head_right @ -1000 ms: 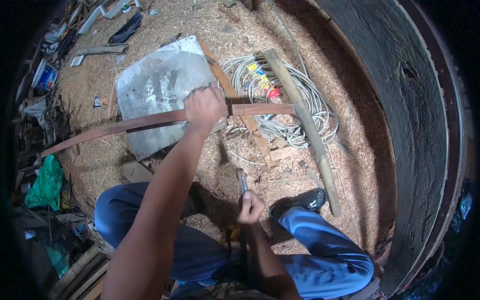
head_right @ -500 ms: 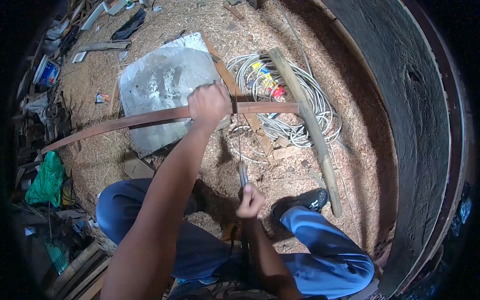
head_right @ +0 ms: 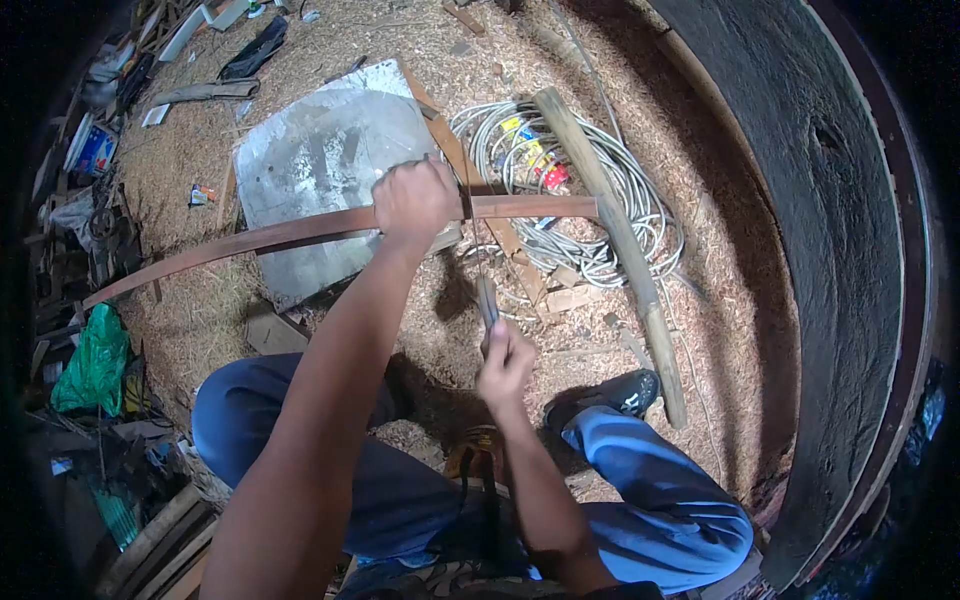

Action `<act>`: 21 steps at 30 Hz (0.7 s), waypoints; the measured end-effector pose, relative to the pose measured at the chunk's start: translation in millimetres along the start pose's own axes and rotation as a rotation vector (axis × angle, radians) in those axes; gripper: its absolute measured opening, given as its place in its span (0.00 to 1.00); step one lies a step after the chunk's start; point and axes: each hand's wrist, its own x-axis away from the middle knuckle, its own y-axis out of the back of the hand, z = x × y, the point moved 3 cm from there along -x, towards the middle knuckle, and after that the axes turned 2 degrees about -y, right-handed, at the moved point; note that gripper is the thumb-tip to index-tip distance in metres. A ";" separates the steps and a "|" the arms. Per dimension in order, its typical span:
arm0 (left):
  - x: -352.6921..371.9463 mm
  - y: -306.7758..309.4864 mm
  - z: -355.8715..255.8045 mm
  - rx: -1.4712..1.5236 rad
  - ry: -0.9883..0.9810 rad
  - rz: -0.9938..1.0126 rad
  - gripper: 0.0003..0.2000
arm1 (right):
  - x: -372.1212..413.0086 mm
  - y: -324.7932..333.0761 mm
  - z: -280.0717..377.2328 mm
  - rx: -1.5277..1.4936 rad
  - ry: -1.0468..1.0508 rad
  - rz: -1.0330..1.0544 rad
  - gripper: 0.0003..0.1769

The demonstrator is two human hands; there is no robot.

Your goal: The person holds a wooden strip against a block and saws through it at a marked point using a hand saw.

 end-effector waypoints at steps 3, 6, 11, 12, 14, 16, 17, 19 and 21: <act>-2.4 2.2 -0.2 -0.002 -0.006 -0.006 0.23 | 0.3 -1.0 -9.5 0.026 0.093 0.018 0.24; -2.5 0.5 2.1 0.013 -0.012 -0.007 0.22 | 53.0 14.2 -9.8 0.033 0.165 -0.072 0.24; -1.3 -0.1 0.0 0.006 -0.008 -0.006 0.22 | 27.6 9.6 1.5 0.054 0.151 -0.048 0.24; -0.9 2.3 -1.5 0.007 -0.011 -0.005 0.22 | 9.3 3.9 4.1 0.029 0.101 -0.025 0.24; 0.0 6.2 -1.5 0.002 -0.003 0.022 0.22 | -13.5 1.1 6.3 -0.016 0.033 -0.004 0.25; 0.5 4.1 -0.6 -0.001 0.000 0.013 0.21 | -7.9 1.5 3.0 -0.061 -0.033 0.015 0.25; -0.8 2.4 0.2 -0.002 0.004 0.003 0.21 | 15.8 6.9 -2.0 -0.028 0.100 -0.028 0.25; -1.8 -0.8 1.5 0.003 -0.019 -0.036 0.22 | 47.3 14.2 -6.9 0.009 0.232 -0.068 0.25; -1.4 -0.9 2.8 0.001 -0.041 -0.071 0.22 | 62.4 16.6 -16.4 -0.015 0.090 -0.037 0.23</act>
